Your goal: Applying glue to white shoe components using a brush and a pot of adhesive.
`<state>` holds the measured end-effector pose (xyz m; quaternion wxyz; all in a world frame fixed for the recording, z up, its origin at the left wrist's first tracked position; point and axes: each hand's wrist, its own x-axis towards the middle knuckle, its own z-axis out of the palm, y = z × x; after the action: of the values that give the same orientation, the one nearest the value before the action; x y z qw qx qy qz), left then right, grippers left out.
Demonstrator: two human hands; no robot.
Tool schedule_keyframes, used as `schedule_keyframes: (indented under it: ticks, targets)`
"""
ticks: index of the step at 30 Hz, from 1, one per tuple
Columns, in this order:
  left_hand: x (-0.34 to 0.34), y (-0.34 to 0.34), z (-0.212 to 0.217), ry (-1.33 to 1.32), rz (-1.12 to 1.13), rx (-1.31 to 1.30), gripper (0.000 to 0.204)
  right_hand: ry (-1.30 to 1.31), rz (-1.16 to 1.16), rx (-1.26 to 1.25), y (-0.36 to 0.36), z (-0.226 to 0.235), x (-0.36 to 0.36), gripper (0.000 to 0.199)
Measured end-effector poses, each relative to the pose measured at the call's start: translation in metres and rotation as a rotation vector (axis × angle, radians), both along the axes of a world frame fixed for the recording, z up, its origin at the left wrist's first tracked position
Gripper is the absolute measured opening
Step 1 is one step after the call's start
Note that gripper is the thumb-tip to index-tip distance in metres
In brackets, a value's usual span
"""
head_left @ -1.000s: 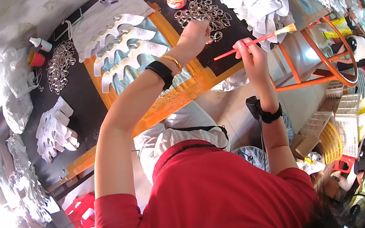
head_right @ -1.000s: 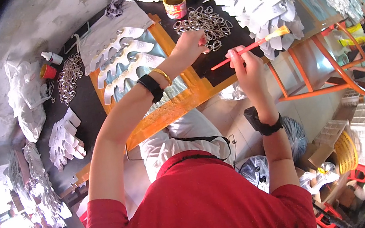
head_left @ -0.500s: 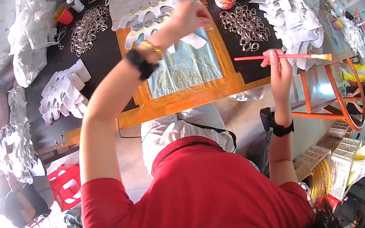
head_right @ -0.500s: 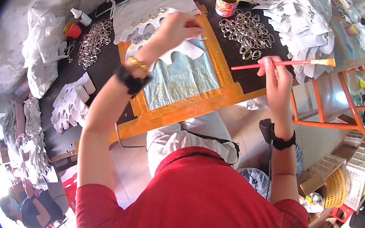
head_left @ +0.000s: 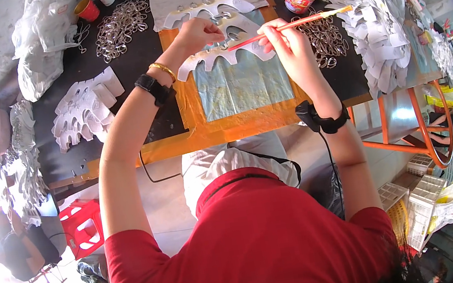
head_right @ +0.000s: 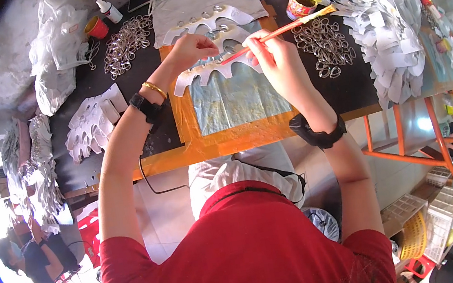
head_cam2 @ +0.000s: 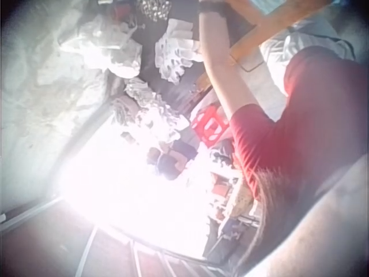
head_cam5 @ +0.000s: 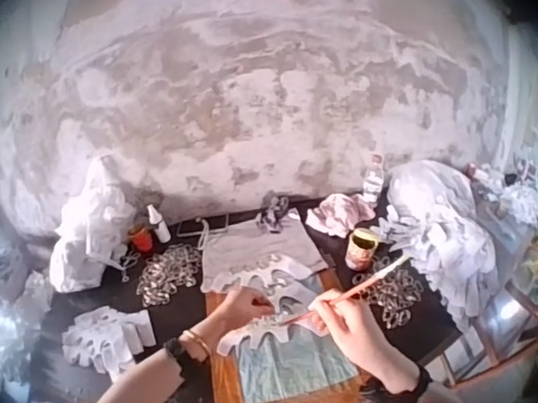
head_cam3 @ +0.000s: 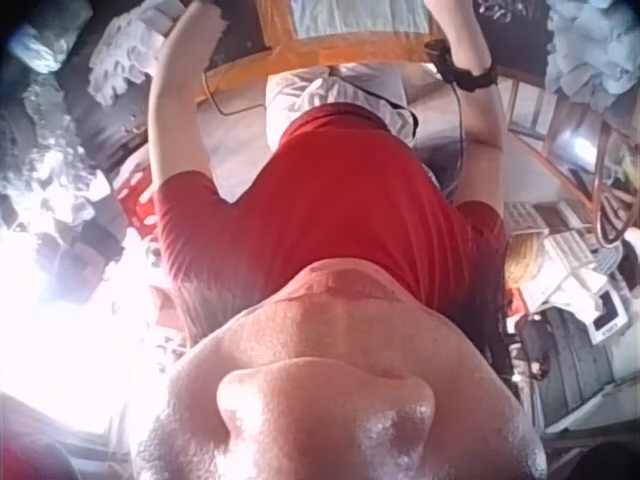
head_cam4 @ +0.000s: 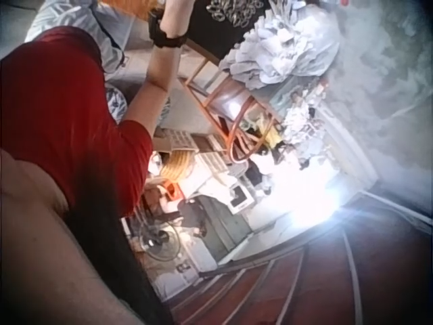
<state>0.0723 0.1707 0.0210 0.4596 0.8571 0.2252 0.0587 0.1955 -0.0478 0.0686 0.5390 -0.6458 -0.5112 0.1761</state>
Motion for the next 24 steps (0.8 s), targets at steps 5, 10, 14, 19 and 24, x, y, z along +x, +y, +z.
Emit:
schedule_keyframes:
  ticks: [5,10,14,19,24]
  targets:
    - [0.005,-0.002,-0.006,0.048,0.033,0.121,0.017,-0.016,-0.016,-0.058,0.005,-0.005,-0.003,0.019]
    - [0.004,-0.004,-0.008,-0.007,0.052,0.086,0.016,-0.039,-0.026,-0.053,0.008,-0.009,-0.004,0.018]
    - [0.003,-0.007,-0.008,-0.043,0.072,0.113,0.015,-0.068,-0.025,-0.043,0.010,-0.008,-0.005,0.017]
    - [0.001,-0.015,0.001,0.003,0.098,0.146,0.014,-0.079,-0.026,-0.030,0.013,-0.012,-0.006,0.016]
    - [0.000,-0.020,0.005,0.003,0.106,0.167,0.015,-0.086,-0.043,-0.031,0.012,-0.014,-0.006,0.016]
